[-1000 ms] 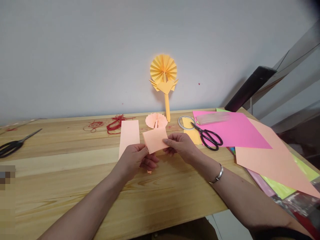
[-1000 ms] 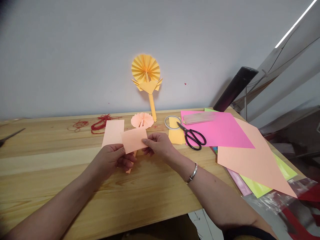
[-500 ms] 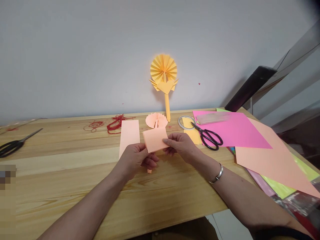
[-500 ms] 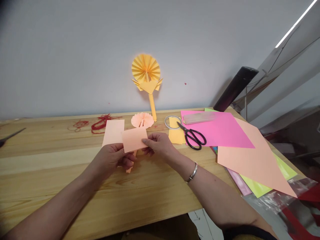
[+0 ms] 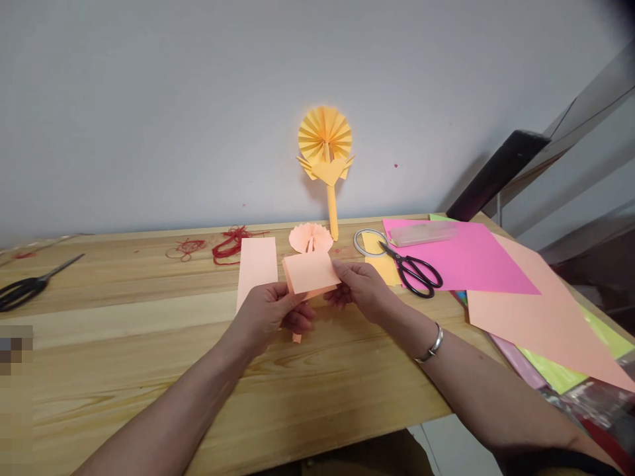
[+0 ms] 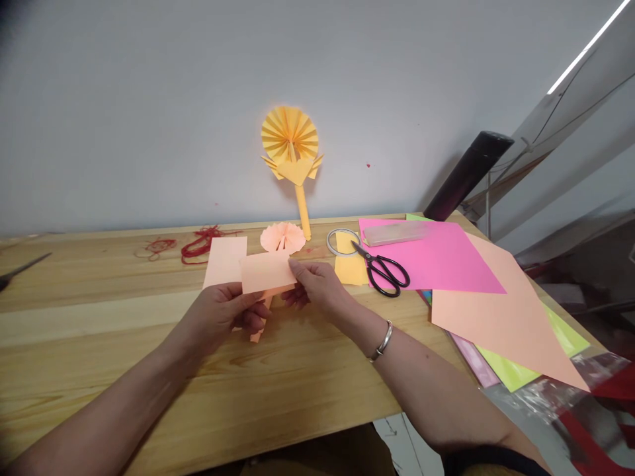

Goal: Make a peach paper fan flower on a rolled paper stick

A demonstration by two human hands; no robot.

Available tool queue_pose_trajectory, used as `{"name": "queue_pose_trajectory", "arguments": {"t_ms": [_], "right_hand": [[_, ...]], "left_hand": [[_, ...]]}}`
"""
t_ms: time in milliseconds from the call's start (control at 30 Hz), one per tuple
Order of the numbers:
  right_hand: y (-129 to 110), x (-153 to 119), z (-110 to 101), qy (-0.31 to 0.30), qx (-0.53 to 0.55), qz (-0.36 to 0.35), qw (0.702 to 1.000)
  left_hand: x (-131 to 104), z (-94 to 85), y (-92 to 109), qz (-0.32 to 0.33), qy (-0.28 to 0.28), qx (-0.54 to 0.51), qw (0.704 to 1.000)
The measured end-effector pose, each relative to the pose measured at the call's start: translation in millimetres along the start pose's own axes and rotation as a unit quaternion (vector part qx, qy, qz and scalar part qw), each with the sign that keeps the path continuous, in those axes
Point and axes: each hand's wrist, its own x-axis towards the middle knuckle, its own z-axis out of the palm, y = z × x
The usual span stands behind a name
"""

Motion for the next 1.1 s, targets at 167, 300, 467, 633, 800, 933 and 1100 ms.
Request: {"name": "queue_pose_trajectory", "arguments": {"t_ms": [167,300,467,633,800,933,1100], "right_hand": [[-3.8,2.2,-1.3,0.013,0.055,0.069,0.996],[-5.6,0.4,-0.4,-0.005,0.017,0.082,0.996],[-7.2,-4.8,1.8,-0.012,-0.067,0.061,0.996],[-6.5,-5.5,2.5,-0.013,-0.092,0.035,0.995],[-3.6,-4.0,1.2,-0.018,-0.093,0.013,0.995],[-2.3,-3.4,0.8,-0.018,-0.092,0.008,0.996],[-2.7,-3.6,1.2,-0.02,-0.085,0.014,0.996]], "left_hand": [[-0.6,0.6,1.5,0.002,0.024,-0.001,1.0],[-0.6,1.2,2.3,0.001,0.032,0.001,0.999],[-1.2,1.4,1.4,0.006,0.019,-0.001,1.0],[-1.5,1.1,1.2,0.011,0.014,0.001,1.0],[-1.9,1.8,2.2,0.01,0.017,0.006,1.0],[-1.4,1.7,1.4,0.008,0.014,0.003,1.0],[-0.4,-1.3,-1.2,0.008,0.007,-0.008,1.0]]}}
